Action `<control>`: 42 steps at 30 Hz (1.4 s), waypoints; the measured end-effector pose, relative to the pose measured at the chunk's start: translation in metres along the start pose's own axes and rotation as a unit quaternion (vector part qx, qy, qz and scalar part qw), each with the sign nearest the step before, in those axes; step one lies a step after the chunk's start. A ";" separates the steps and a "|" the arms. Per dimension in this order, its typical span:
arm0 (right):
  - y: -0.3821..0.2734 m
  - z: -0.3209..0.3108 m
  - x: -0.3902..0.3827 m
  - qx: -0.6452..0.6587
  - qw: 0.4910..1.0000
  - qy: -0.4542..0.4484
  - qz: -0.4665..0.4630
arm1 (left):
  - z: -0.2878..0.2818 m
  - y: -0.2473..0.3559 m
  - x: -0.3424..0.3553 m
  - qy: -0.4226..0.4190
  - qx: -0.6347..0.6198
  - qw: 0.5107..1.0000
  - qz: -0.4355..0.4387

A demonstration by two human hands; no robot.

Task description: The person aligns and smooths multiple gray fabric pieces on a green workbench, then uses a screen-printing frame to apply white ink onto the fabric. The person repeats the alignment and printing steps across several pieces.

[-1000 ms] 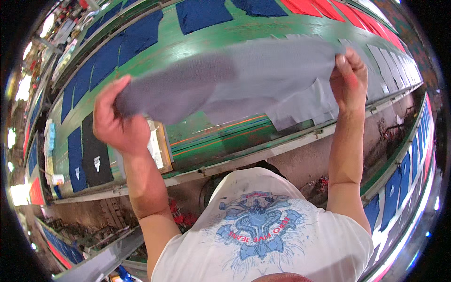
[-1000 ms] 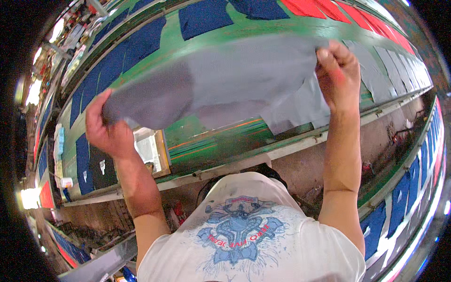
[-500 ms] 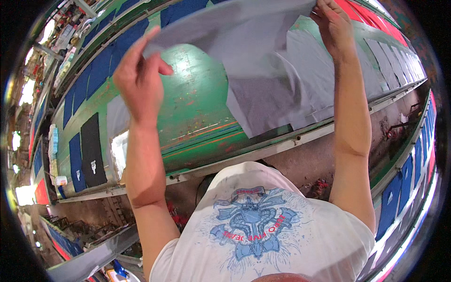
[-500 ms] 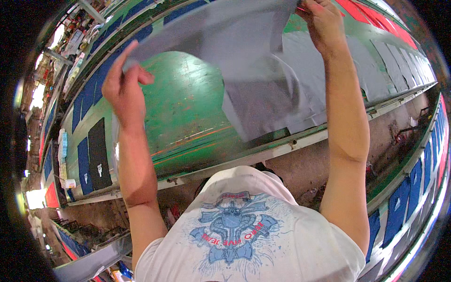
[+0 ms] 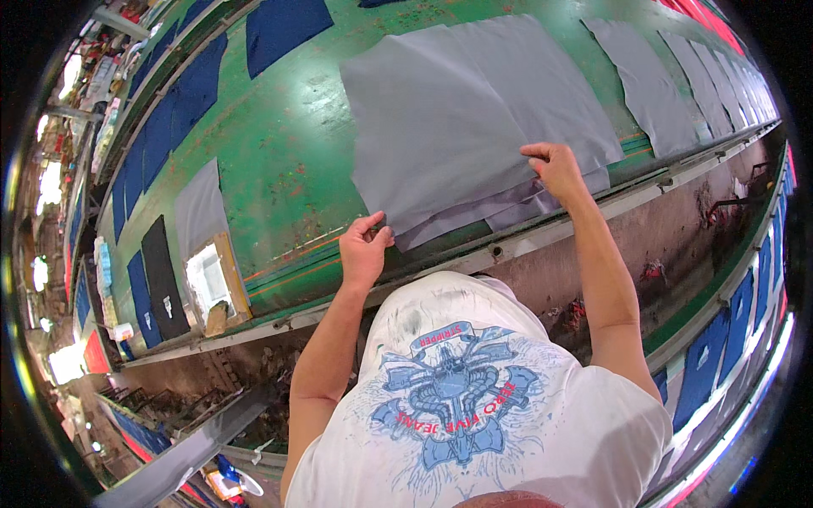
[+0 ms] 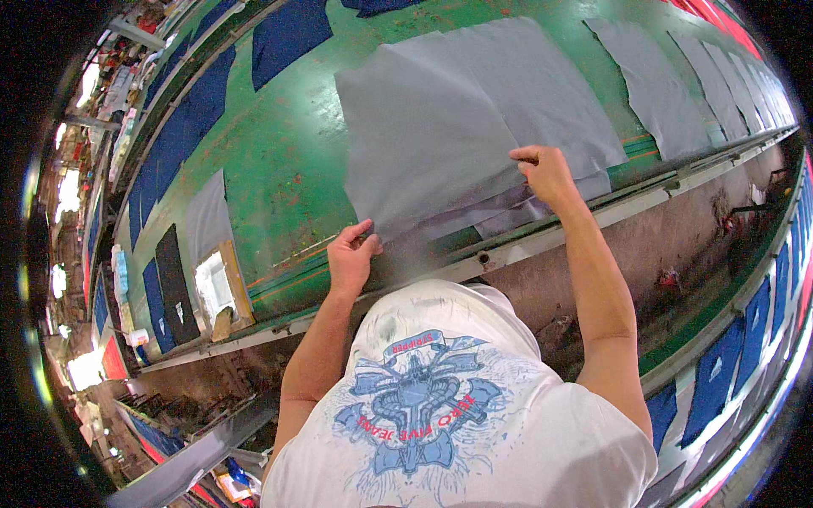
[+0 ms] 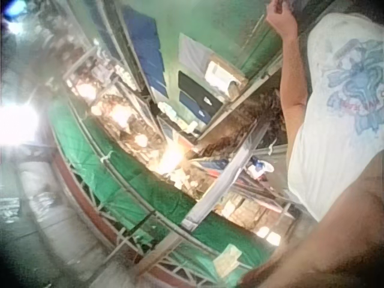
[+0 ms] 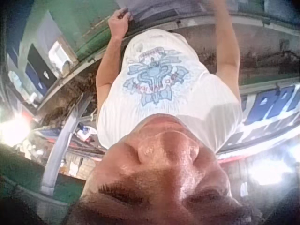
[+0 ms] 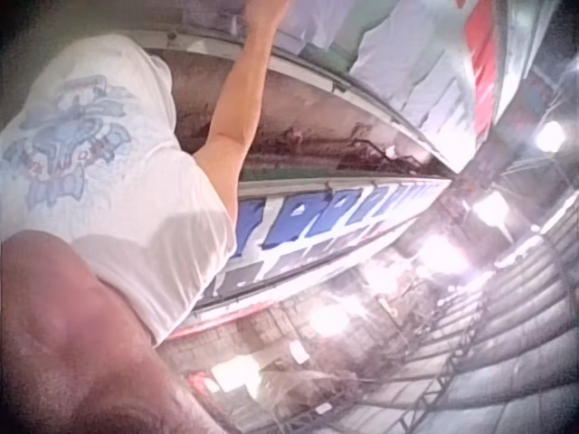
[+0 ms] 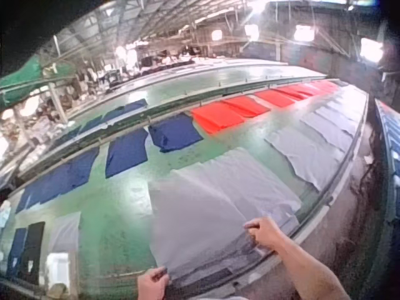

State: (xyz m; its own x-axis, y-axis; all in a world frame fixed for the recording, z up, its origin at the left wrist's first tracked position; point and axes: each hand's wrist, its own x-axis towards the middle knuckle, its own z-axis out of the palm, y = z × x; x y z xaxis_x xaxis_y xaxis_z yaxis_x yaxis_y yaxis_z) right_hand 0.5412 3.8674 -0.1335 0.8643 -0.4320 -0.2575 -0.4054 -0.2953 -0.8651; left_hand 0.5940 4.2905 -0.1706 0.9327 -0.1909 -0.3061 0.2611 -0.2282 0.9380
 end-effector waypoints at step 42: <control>0.018 0.004 -0.029 -0.247 0.963 0.108 0.022 | 0.039 0.035 -0.020 -0.067 0.352 0.721 0.594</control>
State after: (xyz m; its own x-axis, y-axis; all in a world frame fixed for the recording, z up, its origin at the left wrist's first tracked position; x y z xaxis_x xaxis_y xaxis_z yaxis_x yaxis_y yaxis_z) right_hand 0.5101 3.8779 -0.1438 0.7830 -0.6044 -0.1473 -0.5779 -0.6190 -0.5319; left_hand 0.5751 4.2493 -0.1380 0.3497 -0.7306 0.5865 -0.9360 -0.2461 0.2515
